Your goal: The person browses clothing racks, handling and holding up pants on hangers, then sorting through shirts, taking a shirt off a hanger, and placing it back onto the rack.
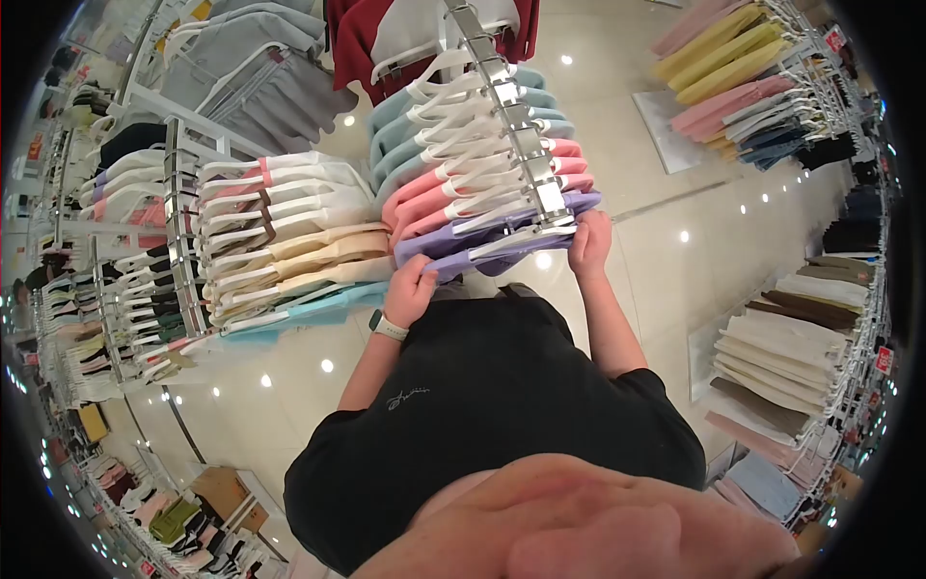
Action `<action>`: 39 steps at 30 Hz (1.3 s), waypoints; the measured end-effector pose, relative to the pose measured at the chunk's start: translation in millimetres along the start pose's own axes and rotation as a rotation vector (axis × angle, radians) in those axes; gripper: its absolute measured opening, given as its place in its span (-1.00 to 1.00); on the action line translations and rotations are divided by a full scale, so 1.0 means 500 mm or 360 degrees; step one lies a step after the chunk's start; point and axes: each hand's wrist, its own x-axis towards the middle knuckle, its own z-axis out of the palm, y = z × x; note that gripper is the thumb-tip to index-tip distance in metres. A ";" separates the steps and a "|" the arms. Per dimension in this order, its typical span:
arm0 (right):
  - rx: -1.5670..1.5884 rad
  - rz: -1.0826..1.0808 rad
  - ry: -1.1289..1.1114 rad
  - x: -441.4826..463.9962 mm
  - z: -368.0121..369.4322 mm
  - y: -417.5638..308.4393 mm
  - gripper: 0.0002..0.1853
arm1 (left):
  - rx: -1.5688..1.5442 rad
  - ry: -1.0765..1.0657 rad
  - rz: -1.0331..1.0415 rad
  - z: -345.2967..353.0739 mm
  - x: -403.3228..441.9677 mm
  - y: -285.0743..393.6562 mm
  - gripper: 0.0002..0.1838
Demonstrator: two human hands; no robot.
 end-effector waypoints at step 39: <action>0.1135 0.1291 -0.1870 -0.305 -0.200 0.067 -0.08 | -0.1287 0.0586 -0.0977 0.351 -0.390 0.062 -0.45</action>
